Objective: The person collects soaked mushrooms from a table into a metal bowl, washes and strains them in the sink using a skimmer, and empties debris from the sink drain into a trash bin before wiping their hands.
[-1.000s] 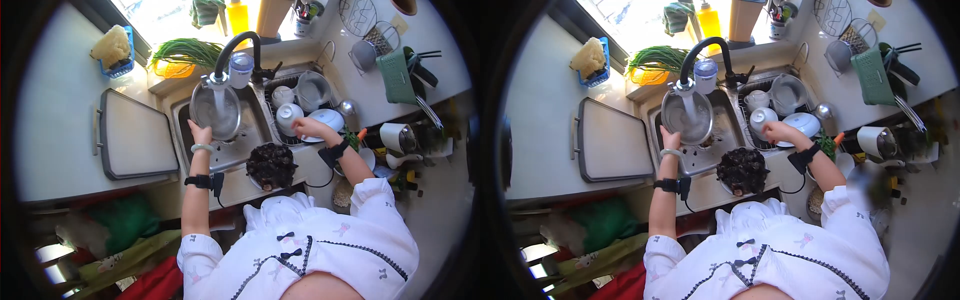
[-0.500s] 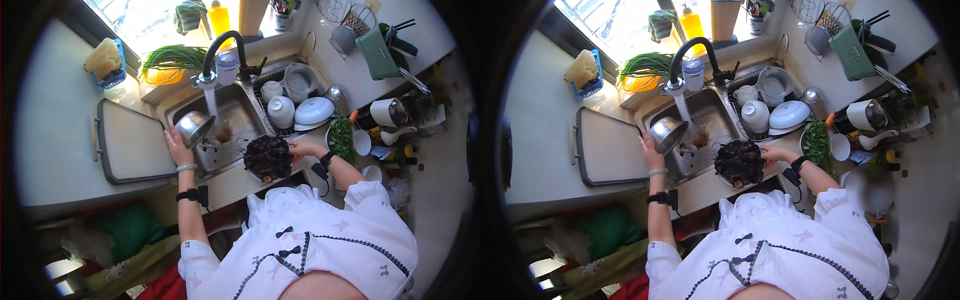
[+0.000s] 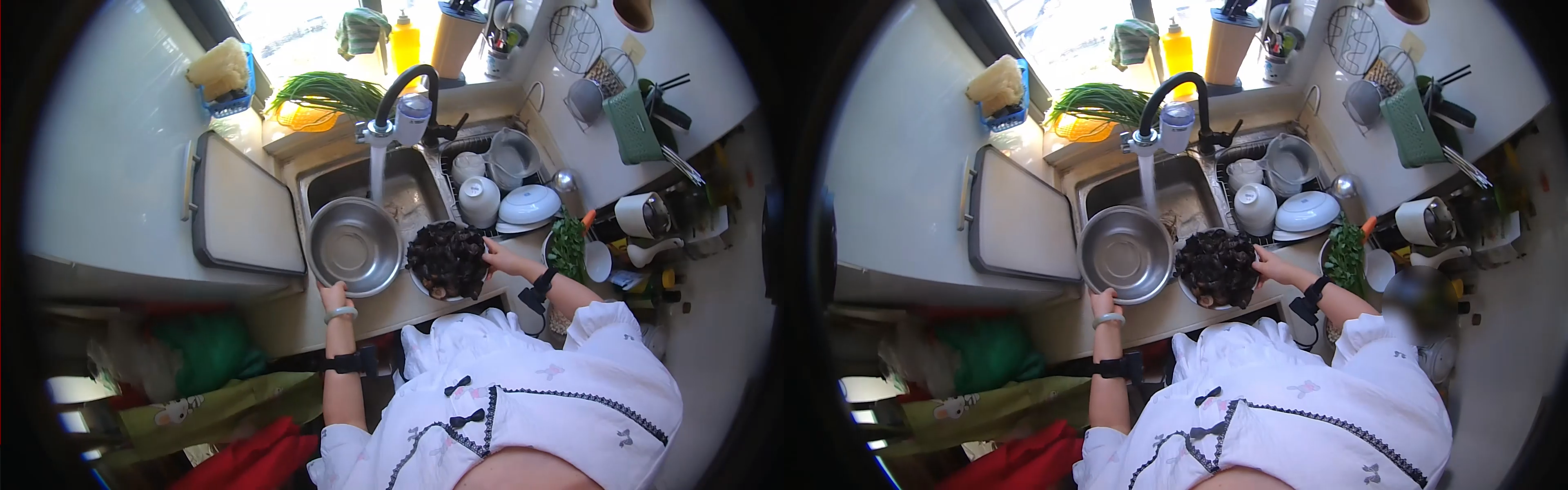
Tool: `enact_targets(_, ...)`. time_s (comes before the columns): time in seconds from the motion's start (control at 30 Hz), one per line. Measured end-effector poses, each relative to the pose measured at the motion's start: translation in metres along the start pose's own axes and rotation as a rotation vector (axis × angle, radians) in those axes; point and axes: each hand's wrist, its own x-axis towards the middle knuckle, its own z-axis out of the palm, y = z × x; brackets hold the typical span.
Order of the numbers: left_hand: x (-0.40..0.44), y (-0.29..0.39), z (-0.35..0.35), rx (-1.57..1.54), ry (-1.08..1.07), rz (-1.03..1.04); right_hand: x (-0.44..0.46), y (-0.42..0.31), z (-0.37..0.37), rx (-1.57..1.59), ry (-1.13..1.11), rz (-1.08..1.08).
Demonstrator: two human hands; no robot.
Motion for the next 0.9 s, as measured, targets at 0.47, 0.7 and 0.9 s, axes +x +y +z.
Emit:
enact_targets(0.47, -0.07, -0.032, 0.048, -0.204, -0.244, -0.385, 0.03, -0.113, 0.078, -0.925, 0.428, -0.679)
enact_targets(0.7, -0.049, -0.054, 0.035, -0.262, -0.219, -0.549, 0.026, -0.127, 0.101, -1.276, 0.523, -0.828)
enact_targets(0.9, -0.058, -0.028, 0.036, -0.259, -0.281, -0.444, 0.022, -0.149, 0.088, -1.246, 0.632, -1.136)
